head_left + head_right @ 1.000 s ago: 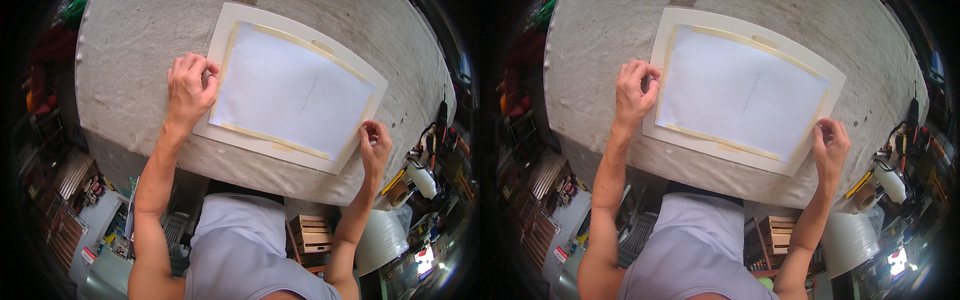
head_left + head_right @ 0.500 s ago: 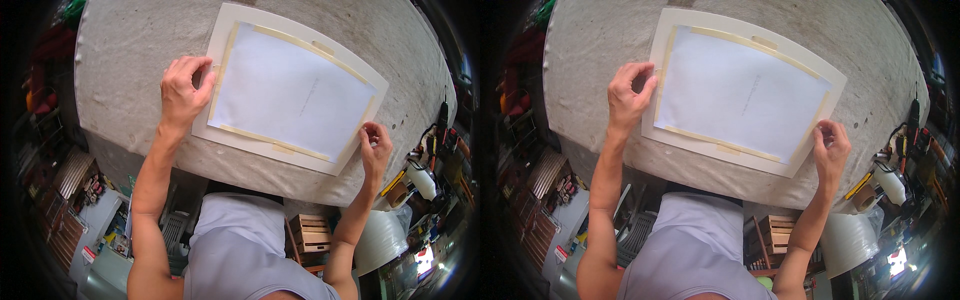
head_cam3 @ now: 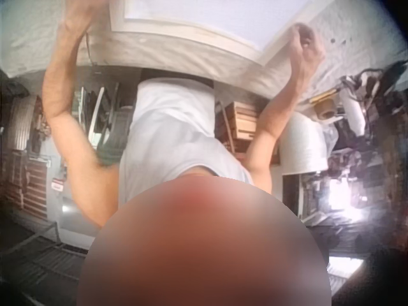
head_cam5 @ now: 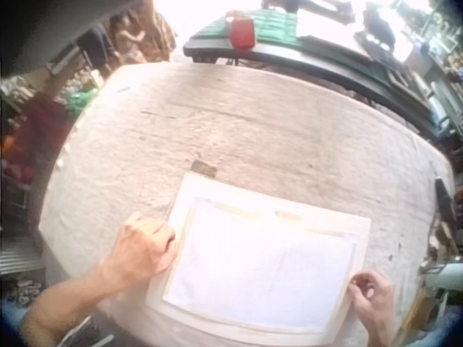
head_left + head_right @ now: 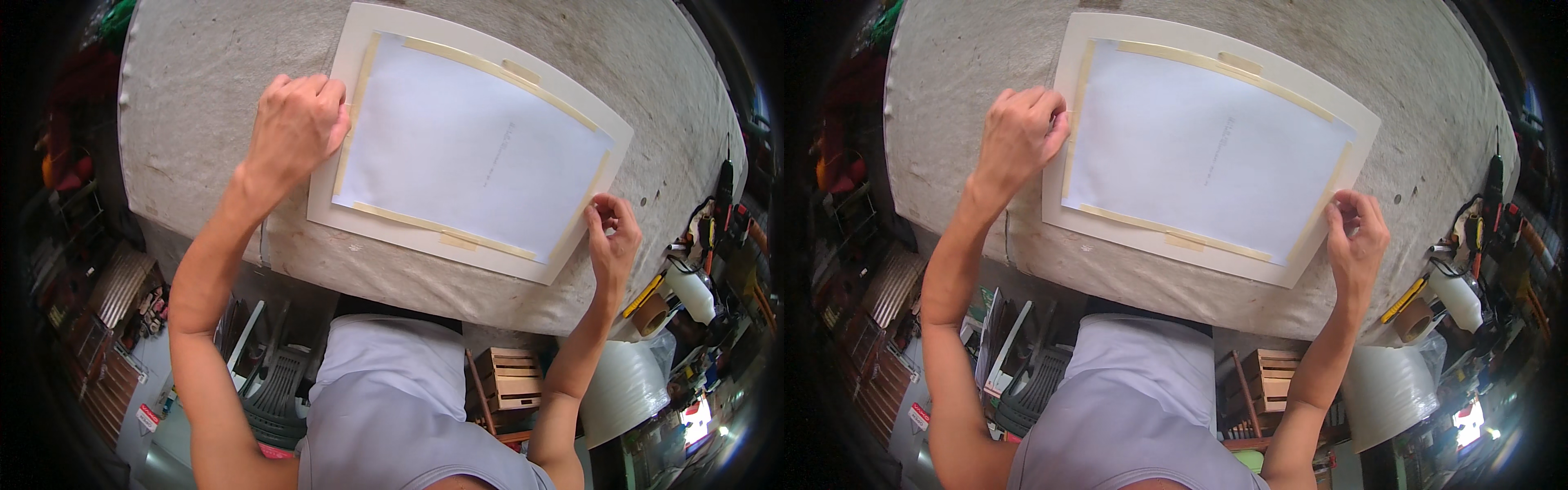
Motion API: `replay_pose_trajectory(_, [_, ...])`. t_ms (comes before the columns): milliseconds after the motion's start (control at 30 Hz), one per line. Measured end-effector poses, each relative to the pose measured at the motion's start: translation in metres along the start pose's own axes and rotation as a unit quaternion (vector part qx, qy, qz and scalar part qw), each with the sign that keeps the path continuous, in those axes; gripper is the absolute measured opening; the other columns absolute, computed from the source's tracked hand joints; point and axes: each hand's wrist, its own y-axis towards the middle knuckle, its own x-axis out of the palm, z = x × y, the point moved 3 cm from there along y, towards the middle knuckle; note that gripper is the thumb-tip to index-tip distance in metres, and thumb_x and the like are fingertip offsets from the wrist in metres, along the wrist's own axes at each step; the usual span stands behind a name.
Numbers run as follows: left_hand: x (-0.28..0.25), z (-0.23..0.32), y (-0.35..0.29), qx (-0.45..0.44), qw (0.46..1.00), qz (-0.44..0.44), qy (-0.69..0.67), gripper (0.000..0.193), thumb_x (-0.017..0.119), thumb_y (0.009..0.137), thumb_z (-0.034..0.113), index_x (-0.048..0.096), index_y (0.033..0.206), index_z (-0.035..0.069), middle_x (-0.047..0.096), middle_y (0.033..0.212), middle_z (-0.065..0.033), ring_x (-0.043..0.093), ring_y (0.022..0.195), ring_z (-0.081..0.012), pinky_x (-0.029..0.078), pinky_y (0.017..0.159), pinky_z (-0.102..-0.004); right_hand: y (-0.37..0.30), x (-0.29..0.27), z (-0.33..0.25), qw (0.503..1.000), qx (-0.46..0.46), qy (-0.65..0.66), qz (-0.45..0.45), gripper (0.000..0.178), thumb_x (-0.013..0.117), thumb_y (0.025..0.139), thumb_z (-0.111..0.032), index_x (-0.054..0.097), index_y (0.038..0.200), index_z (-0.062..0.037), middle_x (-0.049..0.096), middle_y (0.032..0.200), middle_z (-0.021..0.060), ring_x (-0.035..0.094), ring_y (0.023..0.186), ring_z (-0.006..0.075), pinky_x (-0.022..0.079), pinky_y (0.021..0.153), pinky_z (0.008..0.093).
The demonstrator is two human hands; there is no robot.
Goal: The person moves a framed picture, then places a black-and-white photo with a red scooter into a black frame. They apply masking tape to a white mat board, measure the frame with a tape measure, and place the photo and mat into the frame.
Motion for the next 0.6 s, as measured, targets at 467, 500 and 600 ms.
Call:
replay_pose_trajectory(467, [0.004, -0.013, 0.004, -0.079, 0.982, -0.085, -0.149, 0.012, 0.061, 0.082, 0.011, 0.056, 0.079, 0.0, 0.059, 0.074, -0.0132, 0.057, 0.066, -0.03, 0.048, 0.066, -0.039, 0.0, 0.0, 0.002, 1.0, 0.003, 0.009, 0.0, 0.014, 0.068, 0.081, 0.001, 0.067, 0.095, 0.0015, 0.063, 0.083, 0.0077, 0.06, 0.069, 0.0144, 0.049, 0.064, 0.0278])
replay_pose_trajectory(500, [0.002, -0.013, 0.005, -0.094, 0.977, -0.091, -0.167, 0.013, 0.062, 0.083, 0.013, 0.058, 0.08, 0.0, 0.061, 0.075, -0.0127, 0.058, 0.066, -0.0294, 0.049, 0.065, -0.0386, 0.001, 0.0, 0.003, 1.0, 0.004, 0.008, -0.002, 0.014, 0.068, 0.081, 0.001, 0.067, 0.095, 0.0015, 0.063, 0.083, 0.0076, 0.06, 0.069, 0.0143, 0.049, 0.064, 0.0278])
replay_pose_trajectory(600, [-0.001, -0.019, -0.001, -0.143, 0.955, -0.067, -0.253, 0.014, 0.064, 0.083, 0.013, 0.064, 0.086, 0.0, 0.065, 0.076, -0.0115, 0.061, 0.065, -0.0272, 0.05, 0.064, -0.0379, 0.0, 0.0, 0.001, 1.0, 0.01, 0.014, -0.001, 0.014, 0.068, 0.081, 0.0, 0.066, 0.095, 0.0015, 0.063, 0.082, 0.0075, 0.06, 0.069, 0.014, 0.049, 0.064, 0.0277])
